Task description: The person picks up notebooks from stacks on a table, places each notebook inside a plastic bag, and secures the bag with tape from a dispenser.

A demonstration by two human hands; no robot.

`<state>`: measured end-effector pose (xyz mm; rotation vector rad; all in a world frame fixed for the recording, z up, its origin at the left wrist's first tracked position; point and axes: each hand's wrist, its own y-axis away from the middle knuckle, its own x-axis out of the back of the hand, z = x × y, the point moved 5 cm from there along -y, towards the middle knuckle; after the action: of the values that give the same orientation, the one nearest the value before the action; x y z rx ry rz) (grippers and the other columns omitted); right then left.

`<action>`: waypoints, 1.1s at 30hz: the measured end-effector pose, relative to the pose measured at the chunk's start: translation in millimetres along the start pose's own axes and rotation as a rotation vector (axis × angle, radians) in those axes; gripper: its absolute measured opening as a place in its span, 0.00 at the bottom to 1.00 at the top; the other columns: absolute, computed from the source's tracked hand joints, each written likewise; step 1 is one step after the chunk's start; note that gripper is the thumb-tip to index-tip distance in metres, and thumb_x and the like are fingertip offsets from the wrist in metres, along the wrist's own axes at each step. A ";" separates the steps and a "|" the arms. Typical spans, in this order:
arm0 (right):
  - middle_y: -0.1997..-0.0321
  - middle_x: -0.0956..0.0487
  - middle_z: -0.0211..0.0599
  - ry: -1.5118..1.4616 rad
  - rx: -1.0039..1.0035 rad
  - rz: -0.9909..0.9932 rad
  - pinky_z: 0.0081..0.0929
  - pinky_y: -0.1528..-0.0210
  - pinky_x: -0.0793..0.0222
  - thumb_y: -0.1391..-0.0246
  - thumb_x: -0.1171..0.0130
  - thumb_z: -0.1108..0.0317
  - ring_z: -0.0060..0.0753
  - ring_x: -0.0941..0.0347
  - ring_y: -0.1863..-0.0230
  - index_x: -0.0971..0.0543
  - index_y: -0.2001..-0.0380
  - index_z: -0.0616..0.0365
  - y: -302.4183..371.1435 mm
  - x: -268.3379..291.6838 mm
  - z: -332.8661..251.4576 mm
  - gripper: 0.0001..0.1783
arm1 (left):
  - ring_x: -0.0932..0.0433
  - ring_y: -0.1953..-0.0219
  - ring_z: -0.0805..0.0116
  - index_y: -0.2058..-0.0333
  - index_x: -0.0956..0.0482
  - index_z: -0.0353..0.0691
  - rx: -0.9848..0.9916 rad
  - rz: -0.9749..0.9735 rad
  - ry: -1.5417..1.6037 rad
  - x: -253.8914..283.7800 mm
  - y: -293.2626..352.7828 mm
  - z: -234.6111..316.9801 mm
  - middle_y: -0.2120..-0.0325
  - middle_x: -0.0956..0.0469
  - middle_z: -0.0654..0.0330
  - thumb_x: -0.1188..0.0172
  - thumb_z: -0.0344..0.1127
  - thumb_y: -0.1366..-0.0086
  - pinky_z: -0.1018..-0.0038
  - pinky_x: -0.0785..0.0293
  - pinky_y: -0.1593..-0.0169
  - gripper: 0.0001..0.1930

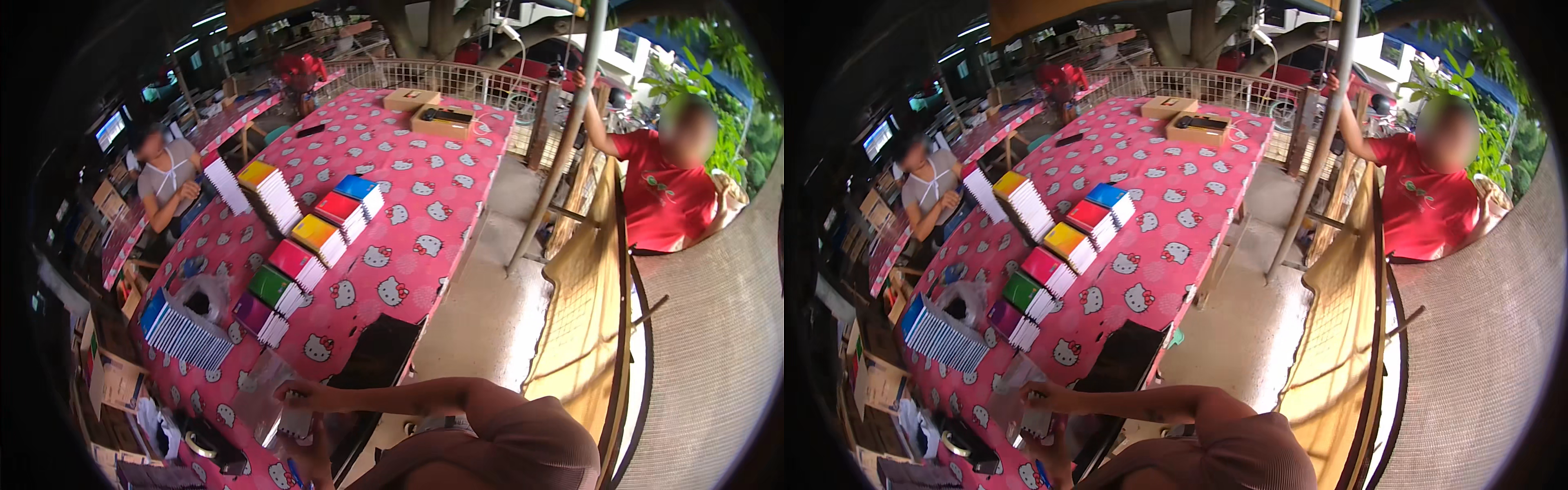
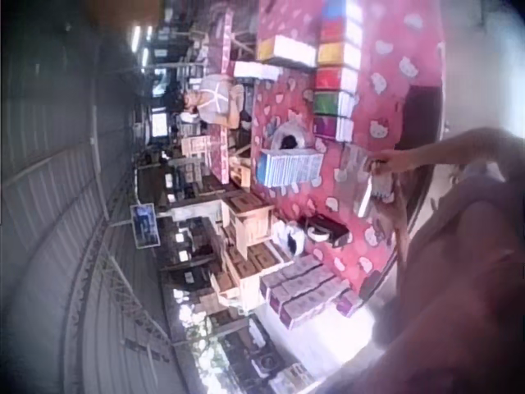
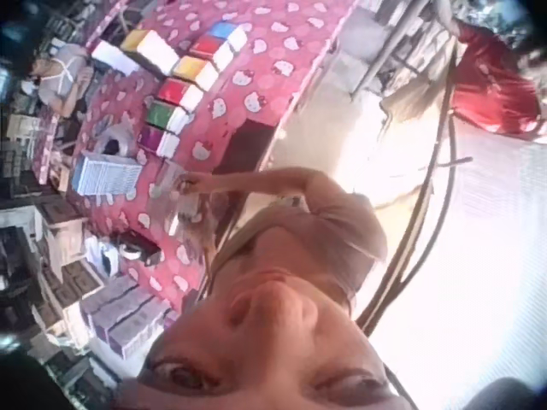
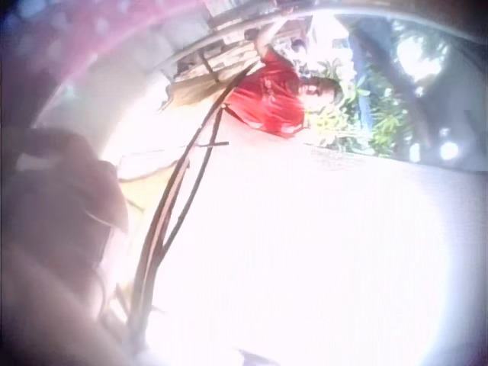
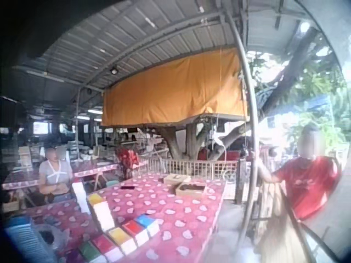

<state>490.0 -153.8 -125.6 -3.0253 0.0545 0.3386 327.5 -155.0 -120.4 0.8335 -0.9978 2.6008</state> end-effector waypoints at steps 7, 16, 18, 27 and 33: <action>0.47 0.24 0.33 -0.006 0.180 0.251 0.29 0.39 0.36 0.39 0.42 0.68 0.25 0.31 0.42 0.24 0.47 0.56 38.2 29.3 13.6 0.17 | 0.25 0.47 0.52 0.41 0.34 0.27 0.092 -0.272 0.345 -44.3 11.2 -17.9 0.48 0.26 0.46 0.23 0.41 0.49 0.59 0.29 0.44 0.41; 0.46 0.23 0.32 -0.001 0.045 0.370 0.28 0.38 0.36 0.36 0.43 0.63 0.24 0.31 0.42 0.23 0.47 0.54 68.6 36.2 3.0 0.16 | 0.29 0.42 0.49 0.40 0.35 0.27 0.155 -0.353 0.367 -52.1 18.3 -6.6 0.45 0.30 0.42 0.23 0.42 0.50 0.57 0.35 0.38 0.43; 0.46 0.23 0.31 -0.025 0.045 0.394 0.28 0.38 0.35 0.36 0.43 0.62 0.23 0.31 0.42 0.23 0.47 0.54 74.8 45.8 13.3 0.17 | 0.30 0.42 0.49 0.40 0.35 0.27 0.191 -0.416 0.427 -62.6 19.0 -1.3 0.45 0.30 0.42 0.23 0.41 0.50 0.57 0.36 0.38 0.43; 0.50 0.23 0.30 -0.095 0.007 0.403 0.27 0.40 0.35 0.37 0.42 0.59 0.22 0.30 0.45 0.22 0.50 0.54 74.5 41.6 24.0 0.16 | 0.34 0.38 0.52 0.38 0.38 0.27 0.211 -0.438 0.308 -60.1 29.1 -1.8 0.42 0.33 0.46 0.27 0.38 0.47 0.59 0.41 0.34 0.43; 0.52 0.22 0.31 -0.061 -0.005 0.397 0.27 0.43 0.33 0.38 0.40 0.57 0.23 0.29 0.47 0.22 0.50 0.54 63.7 32.3 27.5 0.17 | 0.30 0.41 0.44 0.39 0.38 0.25 0.199 -0.316 0.261 -57.1 35.2 -23.7 0.45 0.30 0.40 0.24 0.46 0.50 0.56 0.35 0.37 0.47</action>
<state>512.5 -215.2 -165.3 -2.9888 0.6552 0.4596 349.6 -166.0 -187.2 0.6132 -0.4985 2.4745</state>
